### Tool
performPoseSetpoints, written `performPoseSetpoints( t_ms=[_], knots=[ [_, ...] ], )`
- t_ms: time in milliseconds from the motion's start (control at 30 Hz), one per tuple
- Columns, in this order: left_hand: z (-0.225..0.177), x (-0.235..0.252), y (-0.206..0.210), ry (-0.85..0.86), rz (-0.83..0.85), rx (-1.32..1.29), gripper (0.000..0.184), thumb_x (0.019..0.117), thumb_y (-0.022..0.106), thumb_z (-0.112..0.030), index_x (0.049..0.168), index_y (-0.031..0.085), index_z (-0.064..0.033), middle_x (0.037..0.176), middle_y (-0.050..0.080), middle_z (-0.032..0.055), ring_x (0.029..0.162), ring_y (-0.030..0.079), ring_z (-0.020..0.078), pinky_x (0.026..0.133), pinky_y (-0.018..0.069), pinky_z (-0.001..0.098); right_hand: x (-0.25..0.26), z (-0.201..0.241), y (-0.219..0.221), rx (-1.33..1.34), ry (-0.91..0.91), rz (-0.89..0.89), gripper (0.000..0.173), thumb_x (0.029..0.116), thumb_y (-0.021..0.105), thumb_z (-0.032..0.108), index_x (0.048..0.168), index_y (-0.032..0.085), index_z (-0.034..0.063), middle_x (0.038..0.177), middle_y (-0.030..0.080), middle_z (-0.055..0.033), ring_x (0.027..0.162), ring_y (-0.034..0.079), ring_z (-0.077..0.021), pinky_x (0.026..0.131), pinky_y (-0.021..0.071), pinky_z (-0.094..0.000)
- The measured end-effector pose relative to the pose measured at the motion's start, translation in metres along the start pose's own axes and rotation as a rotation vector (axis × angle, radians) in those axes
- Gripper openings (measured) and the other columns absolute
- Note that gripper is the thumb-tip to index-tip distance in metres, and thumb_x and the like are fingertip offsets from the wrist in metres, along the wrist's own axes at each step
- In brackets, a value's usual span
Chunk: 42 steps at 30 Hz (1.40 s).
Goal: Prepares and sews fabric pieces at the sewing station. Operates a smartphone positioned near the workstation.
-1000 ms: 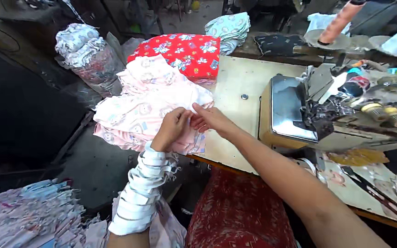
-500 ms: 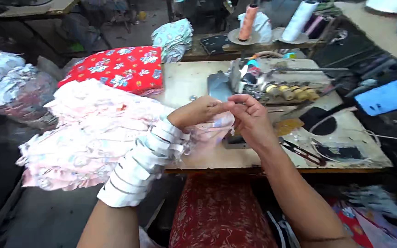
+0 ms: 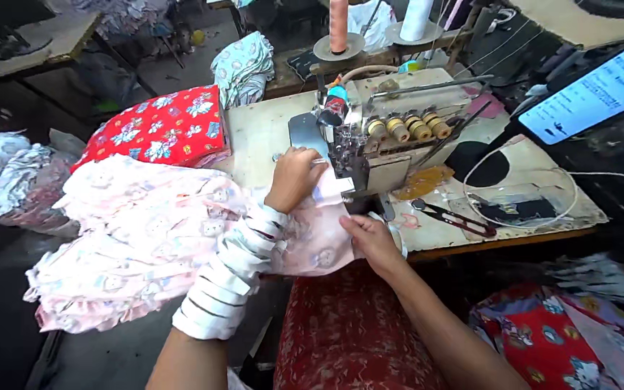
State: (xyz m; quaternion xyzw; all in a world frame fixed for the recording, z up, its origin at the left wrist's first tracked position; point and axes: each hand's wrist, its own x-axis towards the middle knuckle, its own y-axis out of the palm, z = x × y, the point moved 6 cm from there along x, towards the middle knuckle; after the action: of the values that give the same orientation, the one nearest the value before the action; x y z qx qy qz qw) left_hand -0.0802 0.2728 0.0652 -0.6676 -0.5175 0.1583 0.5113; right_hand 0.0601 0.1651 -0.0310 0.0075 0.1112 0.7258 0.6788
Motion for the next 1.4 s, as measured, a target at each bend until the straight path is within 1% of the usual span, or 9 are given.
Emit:
performPoseSetpoints(
  t_ms=[300, 433, 533, 600, 767, 967, 1067, 1233, 1400],
  knots=[
    [0.016, 0.055, 0.013, -0.31, 0.019, -0.151, 0.046, 0.088, 0.07, -0.007, 0.129, 0.055, 0.0073, 0.115, 0.066, 0.0285, 0.114, 0.061, 0.0461, 0.102, 0.0364, 0.0692, 0.02, 0.021, -0.012, 0.036, -0.093, -0.243, 0.016, 0.0976, 0.066, 0.008, 0.083, 0.066, 0.0034, 0.068, 0.066, 0.0031, 0.062, 0.063, -0.0014, 0.064, 0.0549, -0.0208],
    [0.02, 0.037, 0.006, -0.315, -0.086, -0.183, 0.055, 0.0873, 0.073, -0.013, 0.136, 0.055, 0.0035, 0.121, 0.065, 0.0287, 0.117, 0.059, 0.048, 0.1, 0.0374, 0.0729, 0.012, 0.017, -0.016, -0.321, -0.12, -0.186, 0.023, 0.1009, 0.064, 0.017, 0.103, 0.07, -0.0044, 0.085, 0.071, -0.0079, 0.076, 0.065, -0.0093, 0.076, 0.0547, -0.0282],
    [0.006, 0.001, -0.017, -0.253, -0.33, -0.536, 0.049, 0.0968, 0.066, -0.012, 0.139, 0.046, 0.0045, 0.127, 0.062, 0.0184, 0.115, 0.062, 0.025, 0.097, 0.0518, 0.0439, -0.02, 0.047, -0.023, -0.636, -0.41, -0.268, 0.03, 0.1011, 0.061, 0.02, 0.114, 0.072, -0.0044, 0.109, 0.074, -0.0176, 0.103, 0.071, -0.0265, 0.094, 0.0562, -0.0404],
    [-0.015, -0.024, -0.023, -0.333, -0.535, -0.984, 0.024, 0.1027, 0.053, -0.009, 0.126, 0.048, -0.0069, 0.105, 0.063, -0.0021, 0.093, 0.064, 0.0066, 0.083, 0.055, 0.0278, -0.05, 0.06, -0.001, -0.579, -0.62, -0.239, 0.031, 0.0967, 0.068, 0.023, 0.109, 0.073, -0.005, 0.107, 0.073, -0.0185, 0.103, 0.07, -0.0286, 0.093, 0.0563, -0.041],
    [-0.069, -0.066, 0.014, -0.266, -0.486, -1.267, 0.016, 0.1019, 0.044, -0.003, 0.108, 0.057, -0.0104, 0.089, 0.069, -0.0061, 0.08, 0.068, 0.0067, 0.076, 0.0587, 0.0265, -0.099, 0.049, 0.055, -0.55, -0.914, -0.042, 0.03, 0.0918, 0.075, 0.027, 0.081, 0.067, -0.0009, 0.077, 0.066, -0.0128, 0.077, 0.067, -0.0239, 0.074, 0.0552, -0.0352],
    [-0.061, -0.114, 0.049, -0.514, -0.441, -1.277, 0.013, 0.1039, 0.043, -0.001, 0.107, 0.055, -0.0067, 0.082, 0.066, -0.005, 0.071, 0.066, 0.0055, 0.07, 0.0581, 0.0235, -0.125, 0.025, 0.057, -0.445, -0.636, 0.207, 0.021, 0.0958, 0.068, 0.01, 0.101, 0.067, -0.0102, 0.087, 0.07, -0.0214, 0.081, 0.071, -0.0292, 0.077, 0.0578, -0.0396],
    [-0.071, -0.141, 0.063, -0.533, -0.33, -1.307, 0.017, 0.1048, 0.04, -0.001, 0.11, 0.056, -0.0057, 0.086, 0.07, -0.0033, 0.072, 0.068, 0.0062, 0.067, 0.0589, 0.0228, -0.126, 0.033, 0.038, -0.429, -0.581, 0.072, 0.017, 0.0898, 0.066, 0.002, 0.103, 0.069, -0.0082, 0.087, 0.071, -0.0204, 0.079, 0.071, -0.0281, 0.075, 0.0582, -0.0411],
    [-0.071, -0.178, 0.055, -0.322, -0.253, -1.341, 0.03, 0.1112, 0.035, -0.035, 0.123, 0.054, -0.0153, 0.098, 0.074, -0.0064, 0.083, 0.072, 0.0084, 0.076, 0.0612, 0.0265, -0.111, 0.037, -0.011, -0.666, -0.538, 0.255, 0.023, 0.0995, 0.065, 0.017, 0.105, 0.075, -0.0036, 0.111, 0.069, -0.0198, 0.103, 0.067, -0.0298, 0.092, 0.0543, -0.0424],
    [-0.028, -0.186, 0.001, -0.092, -0.566, -1.147, 0.038, 0.1105, 0.034, -0.043, 0.108, 0.067, -0.0257, 0.084, 0.076, -0.0118, 0.076, 0.073, 0.005, 0.073, 0.0612, 0.0242, -0.095, 0.051, -0.14, -0.351, -0.394, -0.472, 0.031, 0.102, 0.058, 0.012, 0.123, 0.065, -0.0098, 0.12, 0.068, -0.0227, 0.105, 0.069, -0.0242, 0.093, 0.0561, -0.0371]
  ],
)
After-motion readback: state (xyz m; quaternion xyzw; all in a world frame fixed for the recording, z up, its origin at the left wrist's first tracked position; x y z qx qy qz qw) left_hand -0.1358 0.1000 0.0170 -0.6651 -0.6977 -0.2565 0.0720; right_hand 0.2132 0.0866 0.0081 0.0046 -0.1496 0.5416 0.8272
